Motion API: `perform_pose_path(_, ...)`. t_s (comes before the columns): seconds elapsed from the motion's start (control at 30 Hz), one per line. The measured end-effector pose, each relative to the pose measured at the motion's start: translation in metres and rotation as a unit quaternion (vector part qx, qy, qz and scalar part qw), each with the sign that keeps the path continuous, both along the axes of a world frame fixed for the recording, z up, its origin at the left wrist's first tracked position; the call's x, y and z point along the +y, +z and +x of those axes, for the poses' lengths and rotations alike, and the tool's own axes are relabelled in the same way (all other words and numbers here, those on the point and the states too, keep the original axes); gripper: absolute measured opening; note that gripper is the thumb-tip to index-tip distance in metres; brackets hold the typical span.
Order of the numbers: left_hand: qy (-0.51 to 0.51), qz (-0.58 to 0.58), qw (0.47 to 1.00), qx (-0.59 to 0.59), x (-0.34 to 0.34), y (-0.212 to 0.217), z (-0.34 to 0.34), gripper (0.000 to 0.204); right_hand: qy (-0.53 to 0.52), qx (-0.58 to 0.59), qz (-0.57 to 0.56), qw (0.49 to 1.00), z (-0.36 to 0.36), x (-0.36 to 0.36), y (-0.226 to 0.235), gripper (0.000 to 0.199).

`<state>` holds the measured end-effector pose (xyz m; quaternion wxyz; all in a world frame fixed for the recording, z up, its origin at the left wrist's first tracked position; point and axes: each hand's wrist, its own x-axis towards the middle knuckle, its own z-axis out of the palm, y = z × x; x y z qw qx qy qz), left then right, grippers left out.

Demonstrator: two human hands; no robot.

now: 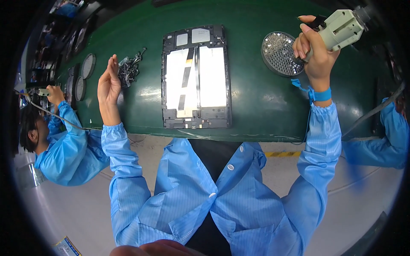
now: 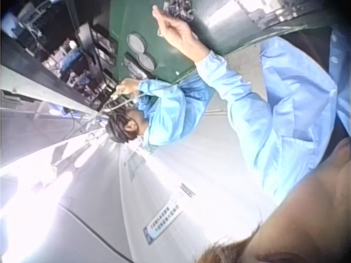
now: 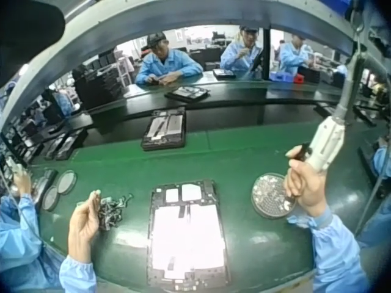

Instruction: The person assembles tablet devices by placing small metal brackets onto tablet frames, driving screws with an electric screwdriver, and placing the assembled devices onto a conveyor line.

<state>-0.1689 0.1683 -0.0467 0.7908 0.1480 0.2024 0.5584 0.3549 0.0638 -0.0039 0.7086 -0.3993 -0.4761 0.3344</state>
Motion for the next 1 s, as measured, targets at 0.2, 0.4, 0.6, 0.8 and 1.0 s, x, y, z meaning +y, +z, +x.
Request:
perform_pose_path(0.2,0.048,0.027,0.998,-0.006,-0.004,0.002,0.006,0.024,-0.004,0.003,-0.009,1.000,0.000,0.000,0.000,0.022)
perform_pose_path(0.4,0.082,0.074,0.990,0.093,-0.011,0.010,0.020,0.021,0.005,0.008,-0.010,1.000,0.001,0.001,-0.003,0.022)
perform_pose_path(0.6,0.157,0.176,0.901,0.365,-0.022,0.016,0.040,0.018,0.003,0.001,-0.013,1.000,0.001,0.000,-0.002,0.023)
perform_pose_path(0.8,0.173,0.239,0.850,0.436,-0.026,0.017,0.050,0.018,0.002,-0.004,-0.013,1.000,0.001,0.000,-0.002,0.023)
perform_pose_path(1.0,0.178,0.272,0.821,0.471,-0.027,0.016,0.053,0.020,0.007,-0.004,-0.007,1.000,0.002,0.000,-0.002,0.023)
